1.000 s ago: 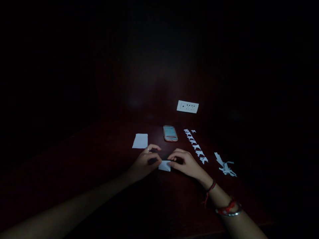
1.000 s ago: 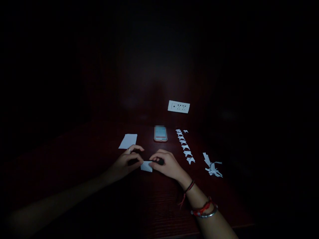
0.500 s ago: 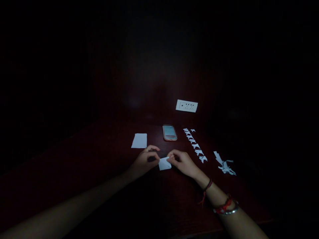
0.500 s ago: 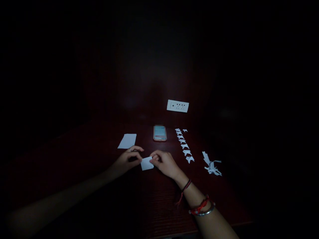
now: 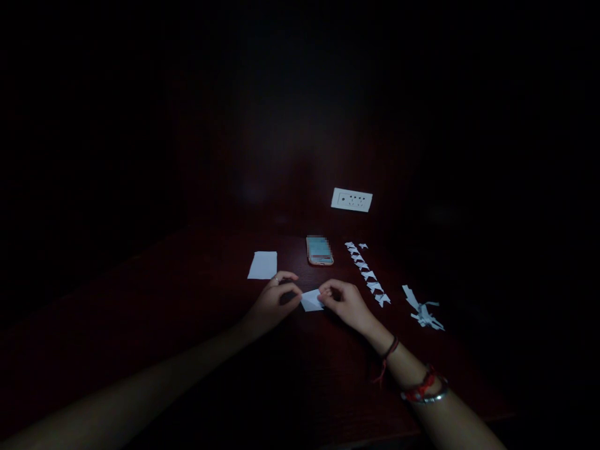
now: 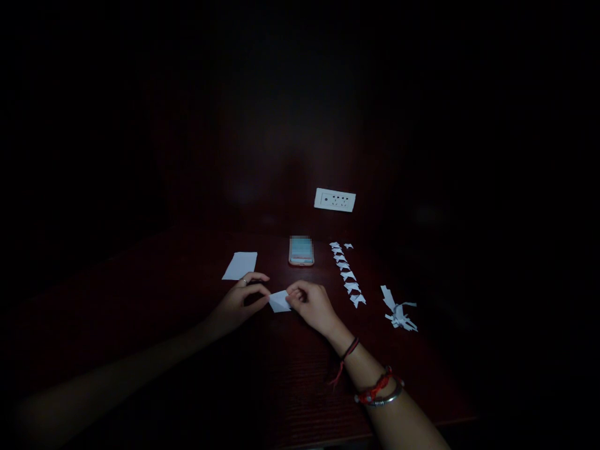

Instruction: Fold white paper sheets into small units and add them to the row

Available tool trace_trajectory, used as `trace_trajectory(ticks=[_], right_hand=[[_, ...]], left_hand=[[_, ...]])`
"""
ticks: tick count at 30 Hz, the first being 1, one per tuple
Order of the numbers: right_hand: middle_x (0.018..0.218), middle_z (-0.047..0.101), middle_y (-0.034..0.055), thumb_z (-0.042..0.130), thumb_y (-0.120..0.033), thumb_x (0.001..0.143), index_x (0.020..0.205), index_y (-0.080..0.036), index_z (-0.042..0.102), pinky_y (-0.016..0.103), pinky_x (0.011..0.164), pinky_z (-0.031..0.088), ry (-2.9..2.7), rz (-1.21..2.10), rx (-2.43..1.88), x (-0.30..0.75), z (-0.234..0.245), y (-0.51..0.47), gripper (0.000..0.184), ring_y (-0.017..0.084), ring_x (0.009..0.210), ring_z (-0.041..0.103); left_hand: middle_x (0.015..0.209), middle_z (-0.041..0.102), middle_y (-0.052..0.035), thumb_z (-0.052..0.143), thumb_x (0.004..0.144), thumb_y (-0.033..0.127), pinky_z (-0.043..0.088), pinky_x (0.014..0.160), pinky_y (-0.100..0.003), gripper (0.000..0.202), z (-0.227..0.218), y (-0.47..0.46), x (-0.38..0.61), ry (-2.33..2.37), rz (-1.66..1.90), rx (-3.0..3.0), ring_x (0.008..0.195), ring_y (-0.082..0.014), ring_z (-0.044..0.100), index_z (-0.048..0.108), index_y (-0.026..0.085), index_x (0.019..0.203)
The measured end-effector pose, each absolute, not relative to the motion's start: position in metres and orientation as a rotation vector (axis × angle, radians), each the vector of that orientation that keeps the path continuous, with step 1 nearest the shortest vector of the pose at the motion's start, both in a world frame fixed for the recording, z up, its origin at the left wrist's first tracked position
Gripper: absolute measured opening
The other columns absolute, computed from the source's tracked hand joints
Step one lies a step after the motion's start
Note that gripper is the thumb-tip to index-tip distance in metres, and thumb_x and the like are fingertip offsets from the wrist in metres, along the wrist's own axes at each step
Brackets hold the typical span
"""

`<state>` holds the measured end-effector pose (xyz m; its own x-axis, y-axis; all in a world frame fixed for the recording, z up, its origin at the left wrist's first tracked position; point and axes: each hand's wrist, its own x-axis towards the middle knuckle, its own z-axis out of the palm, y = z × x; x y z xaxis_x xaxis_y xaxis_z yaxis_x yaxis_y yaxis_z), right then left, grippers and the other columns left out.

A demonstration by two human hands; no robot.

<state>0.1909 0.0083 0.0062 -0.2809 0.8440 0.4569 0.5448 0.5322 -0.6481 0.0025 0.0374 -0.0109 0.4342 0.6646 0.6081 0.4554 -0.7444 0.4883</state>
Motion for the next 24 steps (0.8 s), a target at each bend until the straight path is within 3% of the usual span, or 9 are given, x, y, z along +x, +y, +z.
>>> trace_trajectory(ticks=[5,14,24], right_hand=[[0.069,0.055,0.0011,0.047,-0.017,0.075,0.075,-0.015,0.057,0.021,0.060,0.037,-2.079,0.266,-1.054,0.188,0.015,0.000,0.011,0.010,0.064,0.049],[0.073,0.053,0.0015,0.045,-0.020,0.078,0.078,-0.016,0.056,0.022,0.065,0.037,-2.151,0.181,-0.974,0.182,0.023,-0.011,0.012,0.011,0.069,0.048],[0.072,0.049,0.0013,0.045,-0.017,0.076,0.074,-0.017,0.052,0.025,0.068,0.033,-2.224,0.133,-0.973,0.181,0.024,-0.012,0.007,0.013,0.072,0.044]], left_hand=[[0.112,0.036,-0.0044,0.048,0.075,0.016,0.037,0.082,-0.034,0.013,-0.006,0.028,0.005,0.989,1.253,2.647,0.105,-0.0210,0.035,0.056,0.020,0.084],[0.114,0.035,-0.0037,0.049,0.075,0.014,0.036,0.083,-0.034,0.009,0.003,0.019,0.007,0.900,1.379,2.680,0.108,-0.0215,0.032,0.057,0.019,0.072],[0.114,0.035,-0.0027,0.048,0.076,0.014,0.033,0.086,-0.036,0.010,0.003,0.016,0.007,0.876,1.289,2.662,0.109,-0.0214,0.031,0.055,0.020,0.075]])
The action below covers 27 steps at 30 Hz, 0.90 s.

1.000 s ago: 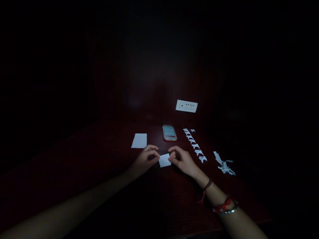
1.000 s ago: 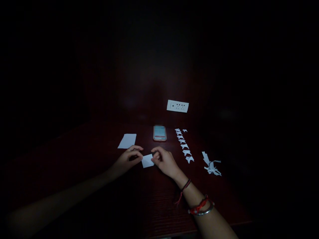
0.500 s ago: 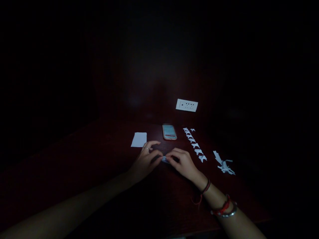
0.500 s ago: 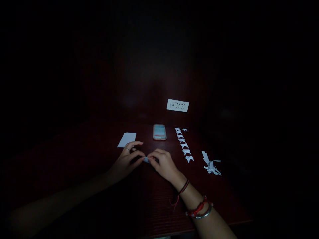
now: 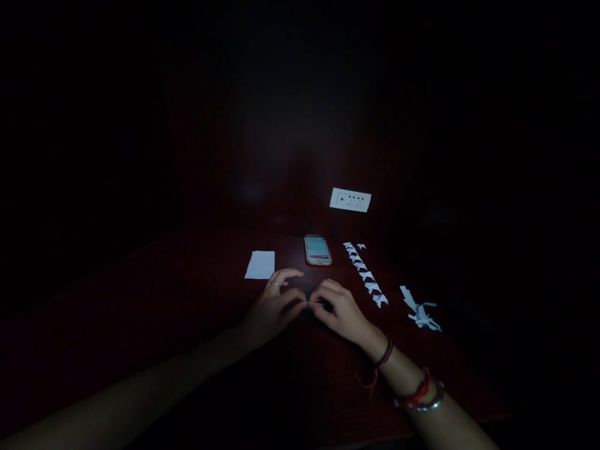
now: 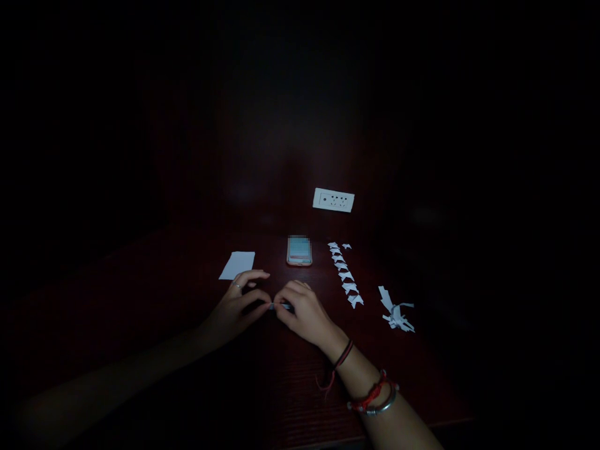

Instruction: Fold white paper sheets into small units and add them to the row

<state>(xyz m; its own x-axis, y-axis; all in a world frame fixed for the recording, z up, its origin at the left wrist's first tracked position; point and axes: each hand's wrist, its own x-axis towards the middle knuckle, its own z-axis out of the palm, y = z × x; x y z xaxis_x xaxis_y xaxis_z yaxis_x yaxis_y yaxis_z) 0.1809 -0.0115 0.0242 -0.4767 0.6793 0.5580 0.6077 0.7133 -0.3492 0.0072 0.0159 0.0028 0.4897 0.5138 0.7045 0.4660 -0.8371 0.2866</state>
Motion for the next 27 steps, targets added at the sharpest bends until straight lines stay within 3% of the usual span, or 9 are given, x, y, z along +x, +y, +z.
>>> trace_trajectory(ticks=[15,27], right_hand=[[0.073,0.048,0.0005,0.048,-0.015,0.072,0.071,-0.017,0.049,0.024,0.067,0.033,-2.309,0.157,-0.945,0.182,0.023,-0.011,0.002,0.012,0.070,0.043],[0.069,0.047,0.0001,0.043,-0.011,0.071,0.068,-0.016,0.048,0.022,0.062,0.034,-2.161,0.171,-1.022,0.202,0.020,0.000,0.008,0.011,0.065,0.043]], left_hand=[[0.119,0.028,-0.0061,0.040,0.078,0.011,0.031,0.089,-0.035,0.010,0.020,0.001,0.004,0.781,0.980,2.713,0.110,-0.0203,0.030,0.048,0.017,0.080],[0.105,0.035,-0.0062,0.037,0.080,0.015,0.032,0.088,-0.036,0.010,0.010,0.018,-0.009,0.965,1.174,2.608,0.103,-0.0202,0.036,0.046,0.018,0.081]])
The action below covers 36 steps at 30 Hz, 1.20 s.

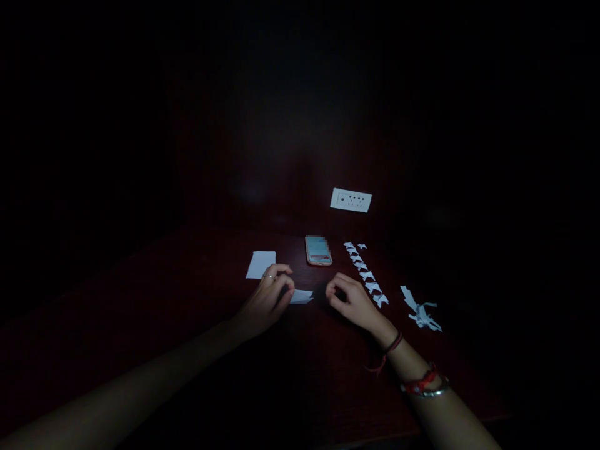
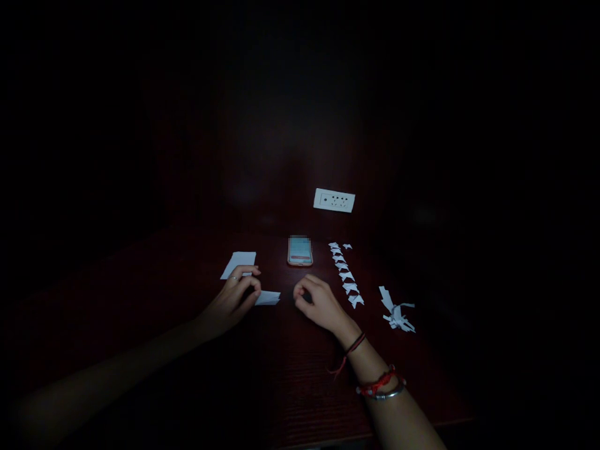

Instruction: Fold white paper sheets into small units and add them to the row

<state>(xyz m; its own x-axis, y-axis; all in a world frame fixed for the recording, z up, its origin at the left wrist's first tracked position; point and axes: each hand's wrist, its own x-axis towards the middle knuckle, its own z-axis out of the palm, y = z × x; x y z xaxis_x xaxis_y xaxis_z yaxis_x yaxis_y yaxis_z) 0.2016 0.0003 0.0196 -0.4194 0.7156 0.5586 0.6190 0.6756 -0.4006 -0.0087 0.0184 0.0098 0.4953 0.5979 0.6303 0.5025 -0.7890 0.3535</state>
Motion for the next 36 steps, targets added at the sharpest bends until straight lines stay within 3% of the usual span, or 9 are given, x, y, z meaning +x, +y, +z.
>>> trace_trajectory(ticks=[8,17,23,31,36], right_hand=[[0.081,0.050,0.0021,0.049,-0.019,0.074,0.088,-0.018,0.052,0.024,0.069,0.036,-2.232,0.211,-0.952,0.188,0.024,-0.006,0.014,0.012,0.075,0.046],[0.071,0.052,0.0012,0.042,-0.018,0.078,0.074,-0.016,0.051,0.022,0.063,0.036,-2.090,0.288,-1.038,0.187,0.016,0.000,0.010,0.011,0.066,0.047],[0.070,0.054,0.0005,0.044,-0.021,0.075,0.078,-0.016,0.053,0.021,0.059,0.038,-1.840,0.473,-1.075,0.191,0.008,0.009,0.010,0.011,0.064,0.049],[0.066,0.054,0.0005,0.046,-0.021,0.073,0.077,-0.016,0.055,0.022,0.057,0.041,-1.760,0.544,-1.108,0.189,0.005,0.011,0.011,0.011,0.060,0.050],[0.065,0.054,0.0000,0.046,-0.026,0.074,0.079,-0.016,0.052,0.021,0.051,0.043,-1.717,0.770,-1.069,0.187,0.003,0.013,0.013,0.010,0.054,0.053]], left_hand=[[0.106,0.034,-0.0067,0.037,0.080,0.014,0.033,0.087,-0.034,0.011,0.011,0.016,-0.004,0.891,1.075,2.673,0.102,-0.0197,0.037,0.047,0.017,0.081],[0.107,0.035,-0.0054,0.038,0.080,0.014,0.034,0.086,-0.035,0.012,0.004,0.020,0.000,0.909,1.141,2.634,0.102,-0.0198,0.037,0.049,0.018,0.083],[0.104,0.037,-0.0040,0.038,0.081,0.018,0.031,0.089,-0.034,0.012,-0.010,0.031,0.002,1.020,1.207,2.521,0.102,-0.0187,0.038,0.050,0.019,0.083],[0.108,0.038,-0.0034,0.040,0.081,0.022,0.032,0.089,-0.032,0.015,-0.009,0.031,0.001,0.850,1.082,2.512,0.104,-0.0183,0.038,0.054,0.020,0.083],[0.107,0.041,-0.0028,0.046,0.077,0.022,0.034,0.087,-0.031,0.011,-0.009,0.031,0.001,0.801,1.061,2.481,0.102,-0.0185,0.040,0.056,0.020,0.079]])
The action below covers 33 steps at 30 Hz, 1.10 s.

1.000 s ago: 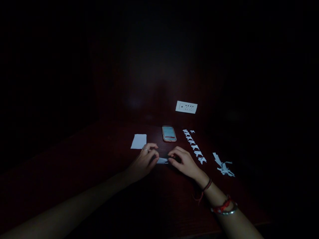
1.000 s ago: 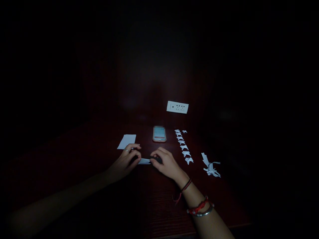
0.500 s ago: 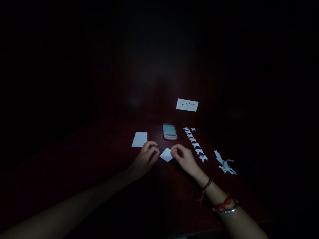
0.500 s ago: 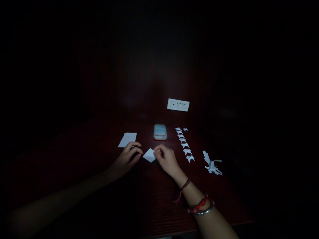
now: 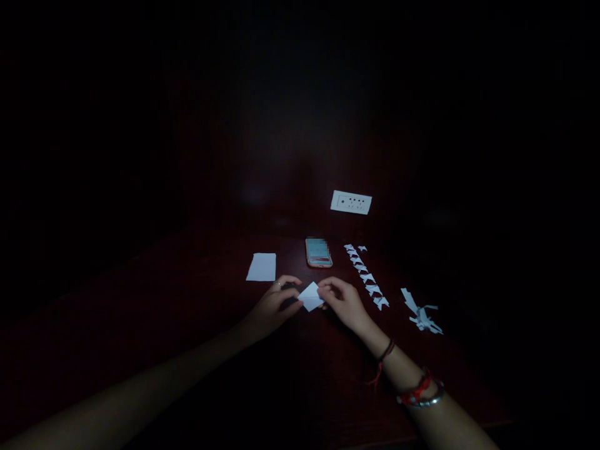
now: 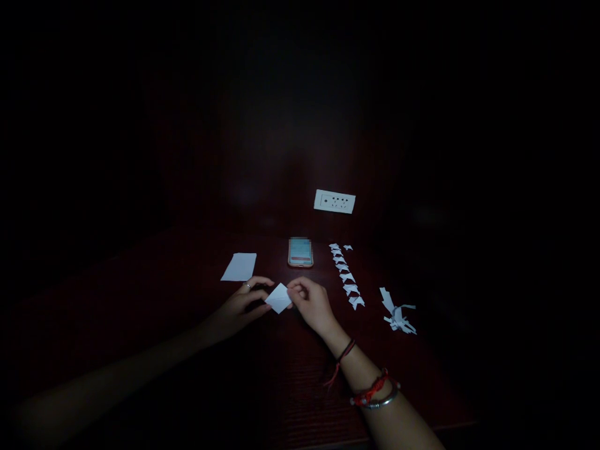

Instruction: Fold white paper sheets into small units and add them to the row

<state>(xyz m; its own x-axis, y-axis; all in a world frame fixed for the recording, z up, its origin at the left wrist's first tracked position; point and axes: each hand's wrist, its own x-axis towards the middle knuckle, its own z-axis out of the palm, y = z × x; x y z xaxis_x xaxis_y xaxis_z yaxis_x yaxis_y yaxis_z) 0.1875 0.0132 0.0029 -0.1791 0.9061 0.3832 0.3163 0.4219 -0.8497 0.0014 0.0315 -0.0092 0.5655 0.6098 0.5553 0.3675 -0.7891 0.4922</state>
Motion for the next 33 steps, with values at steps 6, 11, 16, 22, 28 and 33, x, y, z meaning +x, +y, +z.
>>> trace_trajectory(ticks=[6,11,16,22,28,33], right_hand=[[0.071,0.055,0.0006,0.051,-0.028,0.072,0.092,-0.017,0.053,0.022,0.055,0.045,-1.825,0.801,-0.974,0.186,0.005,0.008,0.023,0.010,0.059,0.053],[0.077,0.058,0.0010,0.050,-0.022,0.074,0.104,-0.020,0.050,0.025,0.066,0.044,-1.953,0.538,-1.005,0.188,0.007,0.006,0.030,0.012,0.068,0.053],[0.102,0.050,0.0061,0.052,-0.020,0.074,0.115,-0.022,0.041,0.030,0.080,0.039,-2.088,0.142,-0.991,0.193,0.016,0.001,0.043,0.016,0.093,0.047],[0.107,0.048,0.0068,0.044,-0.019,0.080,0.099,-0.022,0.055,0.036,0.082,0.033,-2.364,-0.346,-0.898,0.188,0.025,-0.011,0.022,0.019,0.100,0.039],[0.085,0.056,0.0054,0.044,-0.022,0.080,0.086,-0.019,0.058,0.032,0.075,0.034,-2.211,-0.212,-0.997,0.186,0.018,-0.007,0.016,0.016,0.083,0.046],[0.082,0.059,0.0019,0.046,-0.022,0.079,0.086,-0.019,0.056,0.028,0.071,0.034,-2.132,0.045,-1.036,0.186,0.019,-0.004,0.013,0.014,0.077,0.049]], left_hand=[[0.103,0.043,-0.0039,0.046,0.076,0.021,0.032,0.088,-0.032,0.011,-0.018,0.044,0.001,0.900,1.179,2.347,0.100,-0.0181,0.041,0.056,0.017,0.073],[0.103,0.044,-0.0040,0.047,0.076,0.023,0.035,0.085,-0.033,0.012,-0.019,0.047,-0.001,0.891,1.151,2.261,0.099,-0.0186,0.042,0.056,0.017,0.073],[0.103,0.045,-0.0046,0.049,0.074,0.024,0.038,0.081,-0.033,0.011,-0.015,0.044,-0.001,0.897,1.146,2.205,0.097,-0.0187,0.043,0.057,0.017,0.069],[0.106,0.045,-0.0042,0.050,0.075,0.024,0.036,0.085,-0.032,0.012,-0.014,0.045,-0.001,0.737,1.017,2.114,0.099,-0.0168,0.045,0.059,0.017,0.074],[0.099,0.048,-0.0045,0.047,0.077,0.026,0.042,0.074,-0.030,0.017,-0.013,0.042,-0.001,0.913,1.161,2.204,0.095,-0.0174,0.046,0.053,0.018,0.091],[0.106,0.043,-0.0037,0.047,0.077,0.021,0.035,0.085,-0.034,0.020,0.000,0.029,-0.001,0.872,1.263,2.447,0.102,-0.0179,0.040,0.048,0.021,0.098]])
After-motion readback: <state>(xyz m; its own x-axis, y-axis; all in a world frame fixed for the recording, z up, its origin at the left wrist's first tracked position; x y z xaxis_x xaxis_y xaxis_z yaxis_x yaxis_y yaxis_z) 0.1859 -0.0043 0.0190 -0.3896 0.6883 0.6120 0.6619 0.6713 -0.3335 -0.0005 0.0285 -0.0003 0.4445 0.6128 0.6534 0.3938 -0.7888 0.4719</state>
